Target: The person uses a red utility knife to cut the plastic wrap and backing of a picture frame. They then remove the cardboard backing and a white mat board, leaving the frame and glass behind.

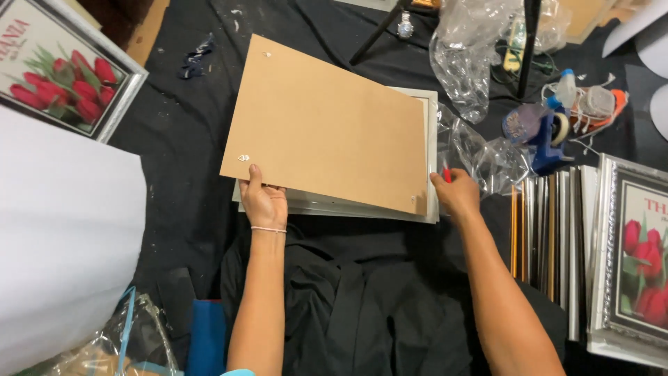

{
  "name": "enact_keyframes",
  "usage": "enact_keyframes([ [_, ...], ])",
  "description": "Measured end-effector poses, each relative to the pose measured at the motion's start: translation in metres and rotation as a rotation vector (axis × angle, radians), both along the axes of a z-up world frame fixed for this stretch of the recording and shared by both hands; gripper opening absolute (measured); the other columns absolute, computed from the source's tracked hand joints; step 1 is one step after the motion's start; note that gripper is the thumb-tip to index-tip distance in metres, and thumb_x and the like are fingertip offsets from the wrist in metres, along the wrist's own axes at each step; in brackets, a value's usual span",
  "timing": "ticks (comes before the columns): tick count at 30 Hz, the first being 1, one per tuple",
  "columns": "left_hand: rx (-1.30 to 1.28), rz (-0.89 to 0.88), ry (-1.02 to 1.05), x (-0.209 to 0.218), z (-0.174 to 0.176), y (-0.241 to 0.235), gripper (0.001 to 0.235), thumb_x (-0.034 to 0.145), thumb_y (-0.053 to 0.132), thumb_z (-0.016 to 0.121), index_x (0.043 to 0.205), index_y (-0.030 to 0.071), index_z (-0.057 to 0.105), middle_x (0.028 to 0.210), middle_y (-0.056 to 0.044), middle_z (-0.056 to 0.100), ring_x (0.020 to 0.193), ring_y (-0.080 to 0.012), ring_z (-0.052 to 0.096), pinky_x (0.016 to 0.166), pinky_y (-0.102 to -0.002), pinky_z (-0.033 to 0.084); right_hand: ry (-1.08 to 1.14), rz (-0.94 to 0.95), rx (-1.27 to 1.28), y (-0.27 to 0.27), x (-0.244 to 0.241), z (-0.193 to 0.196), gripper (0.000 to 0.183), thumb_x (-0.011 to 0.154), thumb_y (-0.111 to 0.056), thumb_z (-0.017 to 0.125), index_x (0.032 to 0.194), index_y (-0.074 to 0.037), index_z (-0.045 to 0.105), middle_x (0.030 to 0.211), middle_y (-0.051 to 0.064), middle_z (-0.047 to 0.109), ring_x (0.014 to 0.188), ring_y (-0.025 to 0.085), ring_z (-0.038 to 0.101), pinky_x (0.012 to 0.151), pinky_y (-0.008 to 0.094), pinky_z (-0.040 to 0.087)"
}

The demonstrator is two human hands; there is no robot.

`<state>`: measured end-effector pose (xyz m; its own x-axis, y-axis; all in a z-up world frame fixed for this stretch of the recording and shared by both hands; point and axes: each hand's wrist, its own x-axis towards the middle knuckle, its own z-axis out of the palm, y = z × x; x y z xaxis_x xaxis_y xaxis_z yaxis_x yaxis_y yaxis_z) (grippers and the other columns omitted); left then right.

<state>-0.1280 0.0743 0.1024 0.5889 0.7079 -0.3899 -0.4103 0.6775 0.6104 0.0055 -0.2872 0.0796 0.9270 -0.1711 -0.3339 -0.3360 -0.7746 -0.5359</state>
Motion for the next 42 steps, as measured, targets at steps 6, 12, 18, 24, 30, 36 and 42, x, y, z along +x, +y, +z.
enact_keyframes([
  [6, 0.132, -0.019, -0.062, -0.012, 0.047, 0.042, 0.028, 0.100, 0.024, 0.069, 0.126, 0.019, 0.060, 0.117, -0.022, 0.074, 0.106, -0.0411, 0.075, 0.085, -0.064, 0.063, 0.184, -0.228, 0.680, -0.002, -0.005, 0.005, 0.069, 0.097, -0.043, 0.073, 0.134, 0.011, 0.048, 0.105, 0.022, 0.070, 0.053, 0.010, 0.053, 0.046, 0.028, 0.047],
  [12, 0.286, -0.056, -0.167, -0.014, 0.115, 0.046, 0.020, 0.102, 0.028, 0.065, 0.119, 0.016, 0.064, 0.111, -0.019, 0.076, 0.103, -0.0365, 0.077, 0.083, -0.061, 0.066, 0.228, -0.245, 1.011, 0.010, 0.004, 0.007, 0.029, 0.096, -0.022, 0.070, 0.115, -0.007, 0.055, 0.086, -0.001, 0.060, 0.057, 0.006, 0.054, 0.048, 0.017, 0.044],
  [18, 0.226, -0.078, -0.016, -0.012, 0.066, -0.042, 0.048, 0.103, 0.035, 0.063, 0.142, 0.010, 0.052, 0.140, -0.020, 0.061, 0.126, -0.0303, 0.060, 0.105, -0.053, 0.052, 0.186, -0.239, 1.249, 0.021, 0.000, 0.025, 0.021, 0.096, -0.017, 0.067, 0.114, -0.016, 0.055, 0.090, -0.005, 0.058, 0.062, 0.005, 0.052, 0.052, 0.017, 0.044],
  [24, 0.323, 0.312, 0.155, 0.040, 0.022, 0.014, 0.050, 0.106, 0.035, 0.063, 0.149, 0.014, 0.048, 0.145, -0.017, 0.056, 0.133, -0.0222, 0.055, 0.117, -0.042, 0.044, 0.213, -0.052, 0.998, 0.057, -0.027, 0.054, 0.041, 0.103, -0.019, 0.056, 0.142, -0.005, 0.051, 0.107, 0.011, 0.062, 0.059, 0.011, 0.044, 0.050, 0.024, 0.038],
  [30, 0.935, 0.540, 0.220, 0.090, -0.043, 0.234, 0.053, 0.116, 0.041, 0.060, 0.156, 0.011, 0.043, 0.150, -0.015, 0.053, 0.144, -0.0241, 0.051, 0.124, -0.038, 0.037, 0.181, -0.083, 0.812, 0.078, -0.036, 0.086, 0.033, 0.101, -0.014, 0.062, 0.130, 0.002, 0.061, 0.092, 0.018, 0.063, 0.056, 0.015, 0.041, 0.048, 0.029, 0.036],
  [36, 1.487, 0.810, 0.200, 0.098, 0.096, 0.298, 0.039, 0.106, 0.032, 0.049, 0.084, 0.001, 0.041, 0.079, -0.007, 0.045, 0.076, -0.0183, 0.040, 0.072, -0.036, 0.045, 0.344, -0.066, 0.607, 0.117, -0.036, 0.105, 0.029, 0.100, -0.014, 0.059, 0.122, 0.003, 0.066, 0.093, 0.015, 0.062, 0.053, 0.019, 0.038, 0.051, 0.033, 0.031],
  [42, 1.575, 0.896, 0.345, 0.112, 0.058, 0.385, 0.029, 0.110, 0.031, 0.050, 0.121, 0.007, 0.061, 0.095, -0.015, 0.077, 0.080, -0.0273, 0.060, 0.083, -0.035, 0.054, 0.446, -0.080, 0.416, 0.159, -0.029, 0.101, 0.037, 0.106, -0.024, 0.053, 0.134, -0.005, 0.067, 0.105, 0.015, 0.067, 0.074, 0.023, 0.051, 0.069, 0.035, 0.044],
])
